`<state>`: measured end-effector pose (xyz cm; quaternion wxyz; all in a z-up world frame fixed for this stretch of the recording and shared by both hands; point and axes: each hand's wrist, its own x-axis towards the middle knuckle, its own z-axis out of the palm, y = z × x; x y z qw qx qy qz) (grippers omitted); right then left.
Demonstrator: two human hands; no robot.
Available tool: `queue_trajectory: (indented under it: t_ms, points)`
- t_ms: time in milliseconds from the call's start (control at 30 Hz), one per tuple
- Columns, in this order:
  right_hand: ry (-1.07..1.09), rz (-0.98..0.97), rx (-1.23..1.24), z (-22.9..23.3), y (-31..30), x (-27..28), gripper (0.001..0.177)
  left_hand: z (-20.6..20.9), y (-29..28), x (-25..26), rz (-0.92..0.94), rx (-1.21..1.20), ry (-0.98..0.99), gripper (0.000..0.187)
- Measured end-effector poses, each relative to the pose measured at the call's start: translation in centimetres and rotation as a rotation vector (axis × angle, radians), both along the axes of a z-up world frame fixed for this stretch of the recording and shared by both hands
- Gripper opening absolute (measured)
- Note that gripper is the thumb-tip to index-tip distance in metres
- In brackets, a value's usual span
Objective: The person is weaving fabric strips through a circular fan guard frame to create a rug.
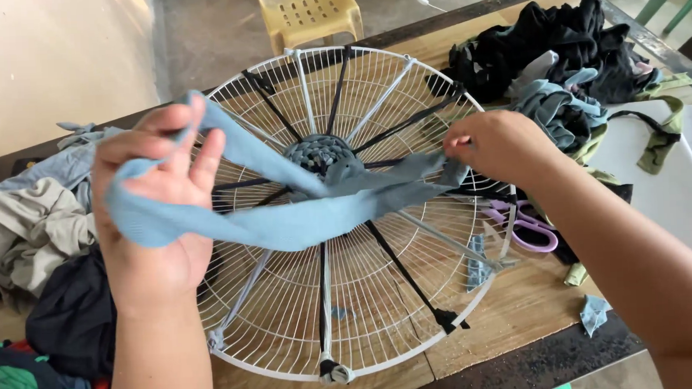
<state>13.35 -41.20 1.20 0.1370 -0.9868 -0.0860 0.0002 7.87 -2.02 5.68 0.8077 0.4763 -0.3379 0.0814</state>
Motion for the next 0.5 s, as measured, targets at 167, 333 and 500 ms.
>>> queue_trajectory:
  t_ms: [167, 333, 500]
  points:
    - [-0.126, -0.051, 0.269, -1.6, -1.7, 0.9, 0.022, -3.3, 0.4, 1.4, 0.000, -0.120, 0.068, 0.024]
    - [-0.117, 0.027, 0.443, 1.0, 2.3, -2.4, 0.027, -2.7, -4.3, 0.5, 0.231, 0.320, 0.166, 0.041]
    - [0.315, 0.530, 0.906, -0.5, 6.1, -6.8, 0.029, -2.0, -8.4, -1.5, 0.633, 0.942, -0.521, 0.041]
